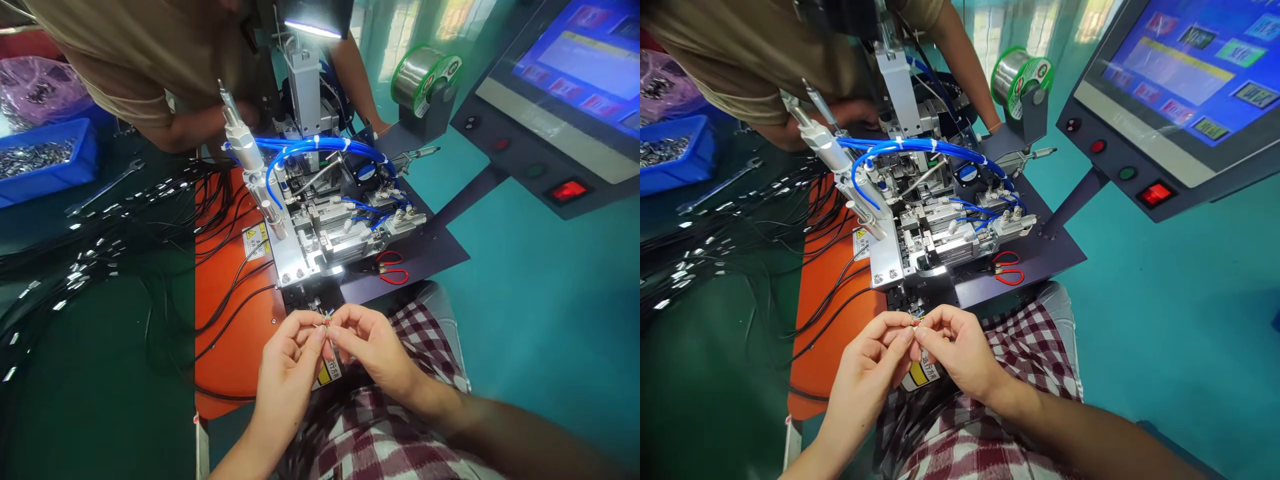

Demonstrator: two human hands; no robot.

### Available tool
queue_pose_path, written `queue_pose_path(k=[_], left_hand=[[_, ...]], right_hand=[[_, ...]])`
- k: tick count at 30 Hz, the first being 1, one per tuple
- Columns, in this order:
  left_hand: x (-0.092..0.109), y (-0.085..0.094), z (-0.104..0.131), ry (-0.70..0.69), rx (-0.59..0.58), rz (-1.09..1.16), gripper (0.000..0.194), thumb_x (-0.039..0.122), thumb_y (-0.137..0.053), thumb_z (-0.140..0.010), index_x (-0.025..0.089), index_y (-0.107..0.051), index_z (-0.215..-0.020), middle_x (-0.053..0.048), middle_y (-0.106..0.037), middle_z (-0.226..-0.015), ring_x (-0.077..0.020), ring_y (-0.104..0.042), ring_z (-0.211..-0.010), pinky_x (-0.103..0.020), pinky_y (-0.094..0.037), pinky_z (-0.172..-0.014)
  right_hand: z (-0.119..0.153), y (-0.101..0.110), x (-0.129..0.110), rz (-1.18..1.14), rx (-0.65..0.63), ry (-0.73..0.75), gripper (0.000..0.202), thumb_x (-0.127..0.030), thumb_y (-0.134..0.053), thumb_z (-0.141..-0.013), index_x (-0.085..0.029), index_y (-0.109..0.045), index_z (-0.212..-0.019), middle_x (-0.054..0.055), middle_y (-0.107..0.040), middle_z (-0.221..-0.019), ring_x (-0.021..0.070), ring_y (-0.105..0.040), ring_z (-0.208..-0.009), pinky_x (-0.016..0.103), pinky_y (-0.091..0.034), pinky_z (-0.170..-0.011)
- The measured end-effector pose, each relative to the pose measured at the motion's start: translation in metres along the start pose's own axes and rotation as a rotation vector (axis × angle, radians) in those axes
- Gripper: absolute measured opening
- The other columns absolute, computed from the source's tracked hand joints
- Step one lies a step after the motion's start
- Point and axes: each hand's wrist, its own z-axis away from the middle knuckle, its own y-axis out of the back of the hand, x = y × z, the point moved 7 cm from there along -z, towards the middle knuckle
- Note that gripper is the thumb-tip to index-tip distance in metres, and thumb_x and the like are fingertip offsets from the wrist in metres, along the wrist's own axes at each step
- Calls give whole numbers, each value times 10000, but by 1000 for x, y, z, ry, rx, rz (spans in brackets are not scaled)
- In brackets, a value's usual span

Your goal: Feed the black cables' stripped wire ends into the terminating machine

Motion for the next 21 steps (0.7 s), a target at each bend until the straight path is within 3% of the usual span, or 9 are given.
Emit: queue_pose_path(k=[6, 11, 21], left_hand=[[2, 5, 0, 5, 111, -9, 239, 344, -734, -715, 181, -594, -820, 80, -478, -608, 2, -301, -387, -130, -218, -358], [1, 7, 2, -34, 155, -26, 216, 368, -683, -767, 168, -604, -742, 78, -421, -517, -26, -295, -411, -144, -223, -372], [-11, 9, -2, 32, 96, 52, 237, 380, -670, -790, 146, -657, -759, 57, -414, -536, -34, -253, -475, -160, -196, -420]], right_hand=[[5, 5, -3, 216, 93, 110, 157, -259, -618, -786, -160, -539, -692, -46, -487, -590, 82, -415, -527, 218, -342, -508], [7, 2, -3, 263, 105, 166, 138, -225, -593, -802, -164, -539, -691, -41, -504, -619, 88, -434, -562, 219, -365, -538], [5, 1, 6, 163, 73, 2, 189, -302, -622, -782, -170, -524, -689, -54, -488, -545, 85, -427, -499, 217, -347, -489]])
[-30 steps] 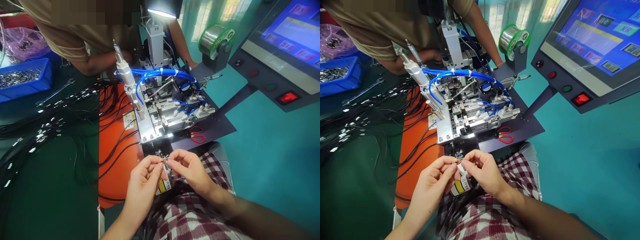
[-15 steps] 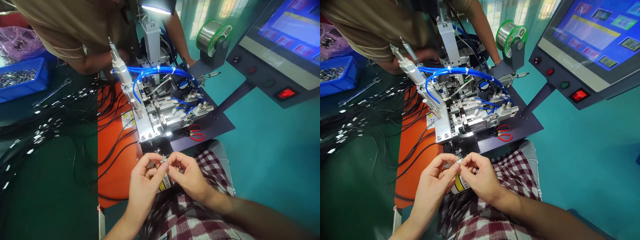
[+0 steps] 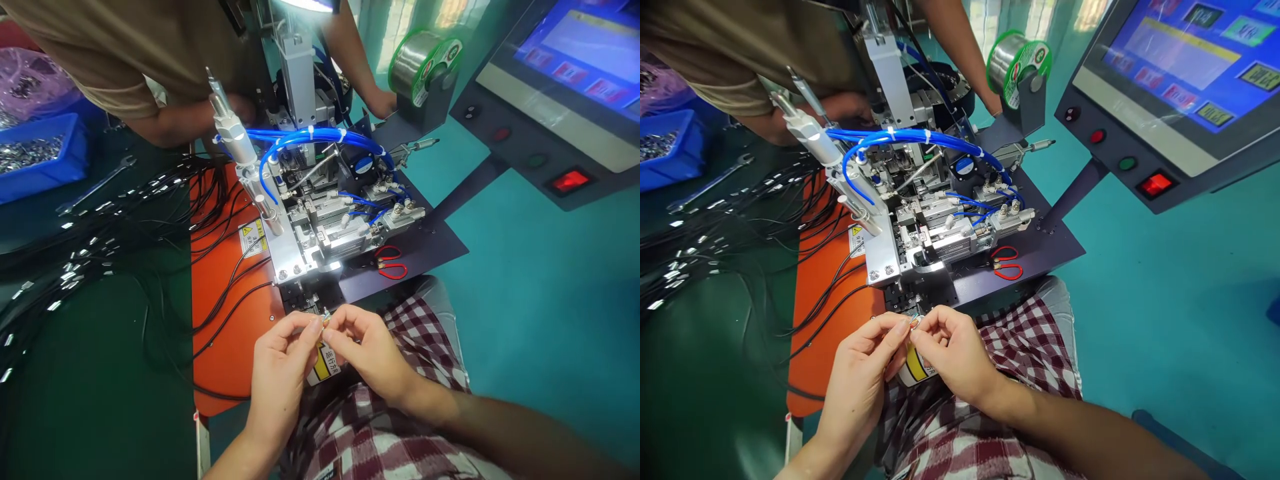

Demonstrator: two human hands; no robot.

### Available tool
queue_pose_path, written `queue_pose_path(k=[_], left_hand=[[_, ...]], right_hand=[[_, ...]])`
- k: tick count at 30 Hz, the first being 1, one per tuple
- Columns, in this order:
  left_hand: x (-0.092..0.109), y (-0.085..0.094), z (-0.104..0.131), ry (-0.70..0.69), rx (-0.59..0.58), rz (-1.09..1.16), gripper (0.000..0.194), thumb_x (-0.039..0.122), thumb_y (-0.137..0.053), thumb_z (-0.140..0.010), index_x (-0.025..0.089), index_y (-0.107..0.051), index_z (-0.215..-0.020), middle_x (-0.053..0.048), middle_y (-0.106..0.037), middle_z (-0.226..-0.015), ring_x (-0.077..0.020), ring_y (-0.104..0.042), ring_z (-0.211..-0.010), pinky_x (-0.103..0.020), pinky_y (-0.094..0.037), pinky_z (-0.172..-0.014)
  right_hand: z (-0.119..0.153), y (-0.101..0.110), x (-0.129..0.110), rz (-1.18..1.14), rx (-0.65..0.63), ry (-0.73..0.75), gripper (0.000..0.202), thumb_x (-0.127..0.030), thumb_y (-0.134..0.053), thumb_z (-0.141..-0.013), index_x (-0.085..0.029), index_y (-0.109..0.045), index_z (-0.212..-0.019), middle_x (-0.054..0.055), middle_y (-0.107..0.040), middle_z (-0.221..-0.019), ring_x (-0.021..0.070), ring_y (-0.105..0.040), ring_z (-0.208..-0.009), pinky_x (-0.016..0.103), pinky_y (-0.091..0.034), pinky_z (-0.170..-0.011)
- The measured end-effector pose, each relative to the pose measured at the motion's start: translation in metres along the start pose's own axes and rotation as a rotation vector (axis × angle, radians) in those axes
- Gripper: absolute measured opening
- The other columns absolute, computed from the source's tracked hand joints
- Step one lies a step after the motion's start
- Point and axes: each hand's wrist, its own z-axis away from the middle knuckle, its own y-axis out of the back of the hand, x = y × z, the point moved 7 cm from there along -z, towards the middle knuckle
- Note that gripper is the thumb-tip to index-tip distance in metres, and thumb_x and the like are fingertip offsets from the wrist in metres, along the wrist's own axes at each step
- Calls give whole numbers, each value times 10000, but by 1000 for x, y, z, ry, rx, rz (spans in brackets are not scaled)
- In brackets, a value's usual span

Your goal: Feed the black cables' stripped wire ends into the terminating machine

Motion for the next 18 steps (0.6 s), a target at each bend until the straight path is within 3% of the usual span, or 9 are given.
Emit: queue_pose_path(k=[4, 9, 14, 18], left_hand=[[1, 1, -1, 22, 0, -5, 240, 387, -694, -764, 147, -683, -777, 49, -454, -548, -34, -263, -465, -163, -216, -411], [10, 2, 2, -10, 8, -102, 198, 349, -696, -766, 161, -719, -824, 2, -590, -704, -56, -389, -527, -167, -294, -437], [17, 0, 2, -88, 15, -168, 163, 326, -681, -776, 172, -731, -794, -22, -635, -739, -108, -510, -622, -180, -361, -471], [21, -2, 3, -135, 32, -179, 129, 294, -686, -763, 171, -723, -749, -20, -637, -696, -130, -545, -636, -196, -416, -512]], right_hand=[[-4, 6, -3, 21, -81, -25, 188, -326, -651, -763, -163, -568, -724, -32, -535, -601, 96, -482, -524, 227, -383, -515], [-7, 27, -17, 100, 6, 71, 137, -297, -637, -797, -165, -627, -833, -17, -573, -673, 105, -511, -579, 237, -399, -562], [-10, 19, -16, 37, -87, 40, 187, -343, -627, -802, -156, -618, -797, -20, -556, -654, 97, -492, -542, 231, -383, -524], [-12, 17, -16, 18, -67, -6, 242, -378, -682, -752, -153, -595, -737, -32, -528, -613, 92, -465, -535, 229, -364, -520]])
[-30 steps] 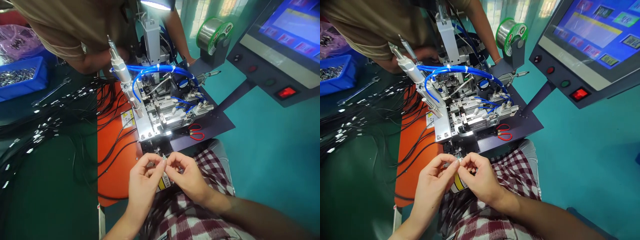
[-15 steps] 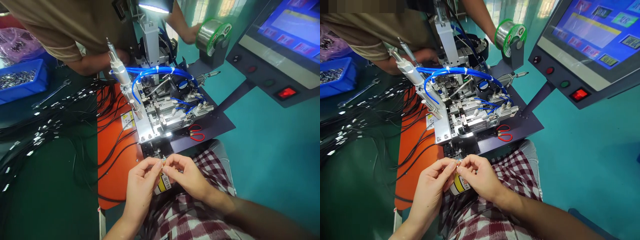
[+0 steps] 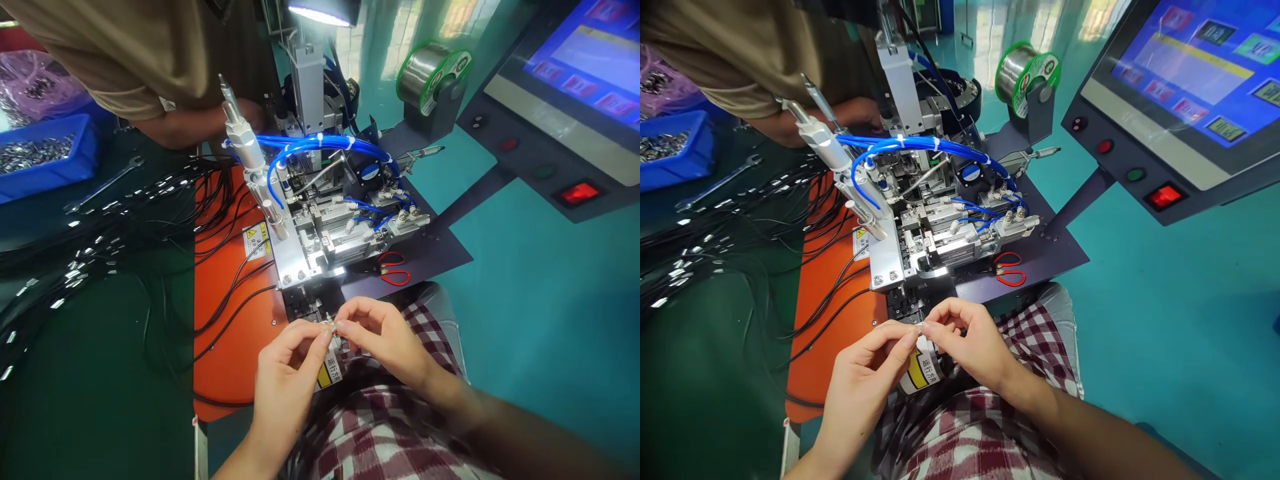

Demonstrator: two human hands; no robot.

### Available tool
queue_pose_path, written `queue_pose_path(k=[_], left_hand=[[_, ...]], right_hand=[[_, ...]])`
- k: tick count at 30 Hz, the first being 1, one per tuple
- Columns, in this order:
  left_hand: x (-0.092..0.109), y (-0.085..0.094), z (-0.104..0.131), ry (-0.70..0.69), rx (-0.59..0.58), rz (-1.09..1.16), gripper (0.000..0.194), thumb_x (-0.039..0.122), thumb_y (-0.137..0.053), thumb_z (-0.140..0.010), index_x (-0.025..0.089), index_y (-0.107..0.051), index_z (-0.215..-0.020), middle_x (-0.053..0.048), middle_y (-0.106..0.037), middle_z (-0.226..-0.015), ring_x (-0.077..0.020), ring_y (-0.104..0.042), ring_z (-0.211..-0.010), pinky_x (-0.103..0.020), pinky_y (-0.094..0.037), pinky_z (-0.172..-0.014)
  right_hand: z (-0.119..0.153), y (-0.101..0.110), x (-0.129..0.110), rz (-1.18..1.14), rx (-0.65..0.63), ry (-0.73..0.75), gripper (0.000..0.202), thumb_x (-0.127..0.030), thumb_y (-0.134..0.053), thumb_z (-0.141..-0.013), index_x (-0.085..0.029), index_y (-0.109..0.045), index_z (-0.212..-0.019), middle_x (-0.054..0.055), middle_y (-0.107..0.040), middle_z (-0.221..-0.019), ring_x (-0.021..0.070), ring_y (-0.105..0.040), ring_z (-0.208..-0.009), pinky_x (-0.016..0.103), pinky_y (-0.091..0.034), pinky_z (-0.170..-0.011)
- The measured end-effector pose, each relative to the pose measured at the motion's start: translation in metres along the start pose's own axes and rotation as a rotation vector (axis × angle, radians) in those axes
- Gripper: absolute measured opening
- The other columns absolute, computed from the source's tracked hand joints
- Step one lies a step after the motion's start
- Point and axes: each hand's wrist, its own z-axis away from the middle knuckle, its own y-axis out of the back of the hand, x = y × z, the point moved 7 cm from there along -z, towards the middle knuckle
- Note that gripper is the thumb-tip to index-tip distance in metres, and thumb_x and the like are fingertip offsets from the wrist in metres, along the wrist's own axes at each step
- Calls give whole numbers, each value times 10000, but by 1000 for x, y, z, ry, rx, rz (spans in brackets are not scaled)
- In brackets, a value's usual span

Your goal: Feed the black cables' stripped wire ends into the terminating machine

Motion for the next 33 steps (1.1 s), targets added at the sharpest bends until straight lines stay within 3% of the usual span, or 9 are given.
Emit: queue_pose_path(k=[6, 14, 21, 28, 33], left_hand=[[-4, -1, 0, 34, -5, 13, 143, 309, -696, -750, 168, -702, -726, -16, -631, -684, -116, -525, -593, -185, -386, -468], [-14, -3, -1, 158, -54, 97, 251, 393, -690, -756, 144, -665, -744, 29, -522, -560, -44, -361, -450, -155, -262, -398], [-14, -4, 1, 144, -91, 96, 243, 388, -625, -815, 146, -623, -817, 27, -539, -570, -35, -346, -414, -155, -250, -388], [-12, -4, 1, 146, -57, 72, 251, 391, -670, -765, 143, -649, -794, 24, -528, -550, -49, -374, -430, -157, -273, -390], [-12, -5, 1, 117, -58, 56, 250, 398, -662, -769, 148, -655, -781, 22, -530, -550, -53, -380, -439, -157, -280, -391]], right_hand=[[-1, -1, 1, -41, -4, -40, 233, -361, -693, -726, -149, -598, -704, -40, -504, -588, 81, -418, -524, 219, -330, -500], [-2, -3, 10, -160, -61, -99, 276, -395, -724, -700, -144, -610, -709, -58, -464, -554, 69, -380, -496, 209, -278, -461], [-2, -1, 12, -150, -43, -74, 266, -390, -721, -722, -146, -616, -739, -47, -506, -585, 72, -398, -508, 210, -316, -482], [3, 14, -11, 213, 107, 203, 89, -263, -634, -799, -175, -649, -805, 4, -600, -711, 122, -501, -608, 248, -395, -564], [11, 10, -25, 439, 101, 420, 51, -191, -612, -831, -191, -659, -852, 28, -618, -788, 134, -545, -638, 260, -436, -580]])
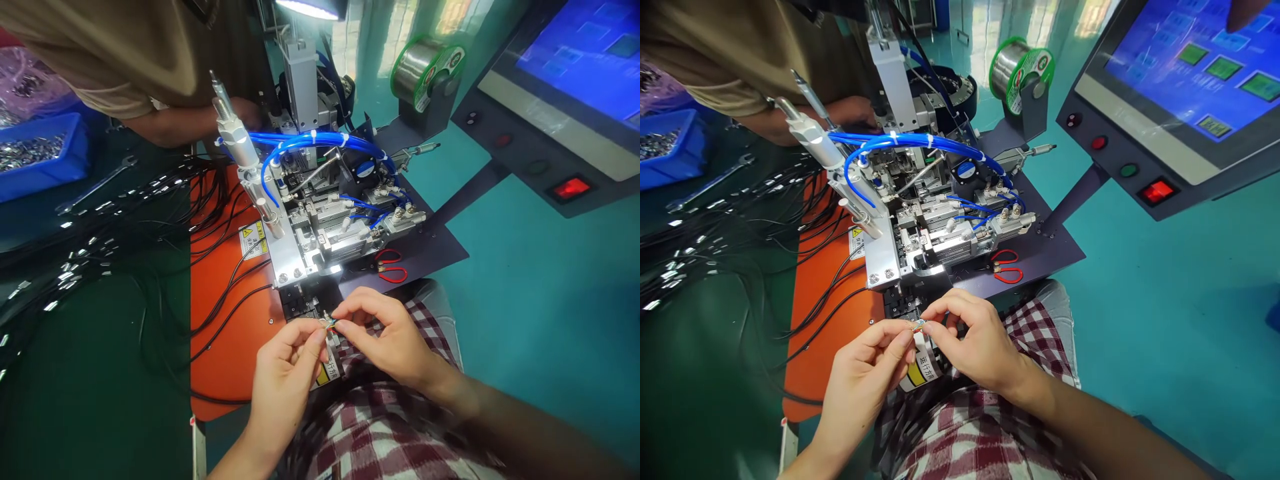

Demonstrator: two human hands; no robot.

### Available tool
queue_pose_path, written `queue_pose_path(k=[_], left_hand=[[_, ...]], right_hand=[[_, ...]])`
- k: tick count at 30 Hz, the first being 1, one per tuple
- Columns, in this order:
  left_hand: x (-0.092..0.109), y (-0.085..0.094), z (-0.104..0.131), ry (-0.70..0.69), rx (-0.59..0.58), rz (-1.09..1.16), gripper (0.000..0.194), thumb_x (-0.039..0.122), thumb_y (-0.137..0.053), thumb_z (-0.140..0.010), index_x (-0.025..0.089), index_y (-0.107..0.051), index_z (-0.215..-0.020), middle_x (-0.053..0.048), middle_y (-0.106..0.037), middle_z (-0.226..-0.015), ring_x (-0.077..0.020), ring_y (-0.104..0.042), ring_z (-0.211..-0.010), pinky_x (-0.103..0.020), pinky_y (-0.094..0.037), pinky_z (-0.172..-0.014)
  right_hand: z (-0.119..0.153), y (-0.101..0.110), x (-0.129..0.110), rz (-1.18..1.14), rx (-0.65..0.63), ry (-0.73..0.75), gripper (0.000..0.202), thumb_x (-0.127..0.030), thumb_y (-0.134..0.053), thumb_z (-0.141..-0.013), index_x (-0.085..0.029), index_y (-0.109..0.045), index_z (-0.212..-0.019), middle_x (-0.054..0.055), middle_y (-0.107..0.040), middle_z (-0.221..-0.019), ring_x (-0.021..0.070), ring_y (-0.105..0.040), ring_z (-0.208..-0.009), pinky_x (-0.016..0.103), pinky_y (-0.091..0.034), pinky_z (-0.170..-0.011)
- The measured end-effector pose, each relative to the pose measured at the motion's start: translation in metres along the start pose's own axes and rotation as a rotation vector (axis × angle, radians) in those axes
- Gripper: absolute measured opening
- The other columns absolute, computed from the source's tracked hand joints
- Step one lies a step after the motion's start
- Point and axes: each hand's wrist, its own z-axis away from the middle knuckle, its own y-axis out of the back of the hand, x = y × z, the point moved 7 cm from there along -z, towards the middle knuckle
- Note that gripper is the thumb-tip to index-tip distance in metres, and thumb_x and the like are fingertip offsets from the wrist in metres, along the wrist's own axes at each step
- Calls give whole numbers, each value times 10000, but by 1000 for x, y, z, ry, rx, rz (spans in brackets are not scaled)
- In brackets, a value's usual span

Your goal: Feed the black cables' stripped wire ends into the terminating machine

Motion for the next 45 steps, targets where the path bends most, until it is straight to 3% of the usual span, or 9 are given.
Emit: queue_pose_path(k=[5, 9, 14, 17, 21, 26, 33, 38, 45], left_hand=[[1, 1, 2, -43, -1, -53, 202, 363, -642, -796, 162, -659, -790, 24, -532, -563, -67, -402, -464, -166, -315, -413], [0, 1, 2, -88, -11, -121, 165, 335, -620, -823, 178, -671, -814, 9, -572, -620, -100, -484, -549, -181, -391, -483], [1, -1, 3, -170, -58, -236, 155, 309, -592, -850, 196, -693, -887, -18, -663, -791, -146, -587, -713, -216, -471, -645], [3, -2, 4, -188, -91, -273, 168, 307, -577, -861, 201, -698, -910, -14, -675, -826, -154, -603, -759, -222, -475, -682], [4, -7, 4, -183, -128, -273, 155, 307, -596, -846, 192, -694, -882, -6, -670, -795, -147, -595, -747, -216, -470, -673], [2, -6, 1, -107, -96, -207, 140, 302, -666, -780, 163, -686, -779, -9, -663, -711, -120, -552, -635, -197, -443, -579], [-2, 4, -2, -20, -8, -41, 165, 331, -691, -771, 166, -678, -757, 30, -597, -637, -55, -448, -531, -151, -390, -514], [2, 4, -1, -71, 26, -32, 139, 306, -702, -760, 168, -681, -751, 41, -564, -595, -54, -435, -520, -141, -346, -459], [9, 3, 2, -160, 46, -77, 89, 259, -691, -762, 172, -683, -742, 25, -624, -631, -75, -509, -557, -148, -410, -509]], right_hand=[[7, 2, -15, 180, 22, 239, 62, -167, -589, -858, -206, -636, -866, 40, -642, -807, 160, -578, -685, 310, -441, -659], [8, 1, -17, 244, -23, 249, 76, -164, -548, -878, -196, -590, -823, 32, -621, -763, 160, -560, -675, 312, -410, -664], [2, -1, -25, 365, -153, 172, 102, -141, -489, -883, -176, -550, -809, 30, -599, -792, 154, -527, -705, 291, -369, -654], [-4, 1, -24, 390, -229, 27, 114, -135, -494, -872, -177, -557, -787, 3, -599, -773, 128, -505, -664, 262, -339, -607], [-10, 2, -16, 349, -336, -162, 147, -125, -506, -844, -174, -577, -726, -28, -589, -700, 103, -475, -615, 236, -306, -566], [-10, -3, -5, 194, -402, -242, 133, -175, -516, -838, -170, -576, -719, -27, -568, -675, 98, -454, -594, 223, -301, -536], [-2, -7, 18, -157, -266, -342, 150, -295, -566, -828, -157, -615, -798, -18, -530, -661, 98, -421, -567, 227, -335, -528], [5, -14, 19, -227, -178, -362, 164, -314, -615, -781, -150, -623, -778, -9, -540, -656, 100, -422, -565, 225, -327, -507], [5, -23, 20, -397, -135, -458, 193, -321, -613, -748, -141, -566, -697, -29, -475, -603, 81, -370, -528, 218, -287, -473]])
